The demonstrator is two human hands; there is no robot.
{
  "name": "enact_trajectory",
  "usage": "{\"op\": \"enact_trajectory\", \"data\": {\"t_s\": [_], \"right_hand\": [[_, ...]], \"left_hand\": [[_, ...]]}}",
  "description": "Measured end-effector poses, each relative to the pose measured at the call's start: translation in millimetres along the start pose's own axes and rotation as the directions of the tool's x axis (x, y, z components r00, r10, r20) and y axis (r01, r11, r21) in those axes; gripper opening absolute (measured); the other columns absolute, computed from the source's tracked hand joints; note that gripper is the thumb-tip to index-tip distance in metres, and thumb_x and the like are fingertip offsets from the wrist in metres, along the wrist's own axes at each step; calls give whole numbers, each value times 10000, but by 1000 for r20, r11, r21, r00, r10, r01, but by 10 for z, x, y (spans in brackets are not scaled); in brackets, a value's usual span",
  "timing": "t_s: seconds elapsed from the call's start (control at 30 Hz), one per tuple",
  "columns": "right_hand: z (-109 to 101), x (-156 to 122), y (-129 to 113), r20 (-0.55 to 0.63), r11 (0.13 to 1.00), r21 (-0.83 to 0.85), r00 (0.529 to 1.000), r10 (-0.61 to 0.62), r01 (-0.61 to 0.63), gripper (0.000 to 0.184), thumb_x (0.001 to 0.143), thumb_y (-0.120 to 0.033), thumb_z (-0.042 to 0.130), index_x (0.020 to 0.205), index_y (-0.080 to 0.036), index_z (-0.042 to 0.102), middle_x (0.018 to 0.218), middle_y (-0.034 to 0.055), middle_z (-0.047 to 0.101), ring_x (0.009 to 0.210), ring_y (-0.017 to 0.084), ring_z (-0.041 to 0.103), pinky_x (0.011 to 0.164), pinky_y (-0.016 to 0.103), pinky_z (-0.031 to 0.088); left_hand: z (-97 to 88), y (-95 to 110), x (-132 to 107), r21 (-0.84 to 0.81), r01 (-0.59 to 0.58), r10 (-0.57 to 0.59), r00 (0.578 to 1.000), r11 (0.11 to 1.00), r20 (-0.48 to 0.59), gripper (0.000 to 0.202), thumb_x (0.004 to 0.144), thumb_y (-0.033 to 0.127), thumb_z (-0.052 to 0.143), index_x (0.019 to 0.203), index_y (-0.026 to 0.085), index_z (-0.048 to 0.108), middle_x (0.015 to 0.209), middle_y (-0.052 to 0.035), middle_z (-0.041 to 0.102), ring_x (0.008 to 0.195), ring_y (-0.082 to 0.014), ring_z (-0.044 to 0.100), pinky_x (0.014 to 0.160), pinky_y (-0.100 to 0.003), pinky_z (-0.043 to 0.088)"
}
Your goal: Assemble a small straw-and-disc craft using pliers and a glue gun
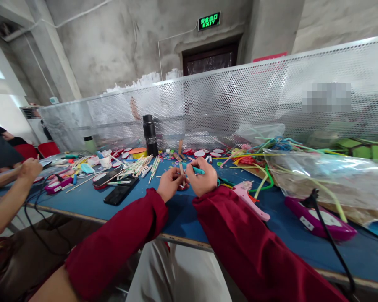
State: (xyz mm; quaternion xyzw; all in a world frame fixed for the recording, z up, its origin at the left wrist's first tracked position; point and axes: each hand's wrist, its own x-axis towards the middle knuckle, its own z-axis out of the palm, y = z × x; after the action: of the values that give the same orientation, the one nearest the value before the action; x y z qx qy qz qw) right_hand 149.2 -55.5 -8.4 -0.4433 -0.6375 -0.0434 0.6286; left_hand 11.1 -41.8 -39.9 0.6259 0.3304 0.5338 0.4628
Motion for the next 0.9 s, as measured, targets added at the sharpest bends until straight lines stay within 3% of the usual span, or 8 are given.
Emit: {"op": "enact_trajectory", "data": {"t_s": [0.9], "right_hand": [[-1,8,-22,-19,1000,5,1000,-3,3,159,821,-321,568,689,-235,547,616,-17,598,579,155,538,595,293,390]], "left_hand": [[-1,7,-8,22,0,-1,1000,1000,28,159,834,288,631,913,176,550,724,-8,694,551,-115,662,468,-179,457]]}}
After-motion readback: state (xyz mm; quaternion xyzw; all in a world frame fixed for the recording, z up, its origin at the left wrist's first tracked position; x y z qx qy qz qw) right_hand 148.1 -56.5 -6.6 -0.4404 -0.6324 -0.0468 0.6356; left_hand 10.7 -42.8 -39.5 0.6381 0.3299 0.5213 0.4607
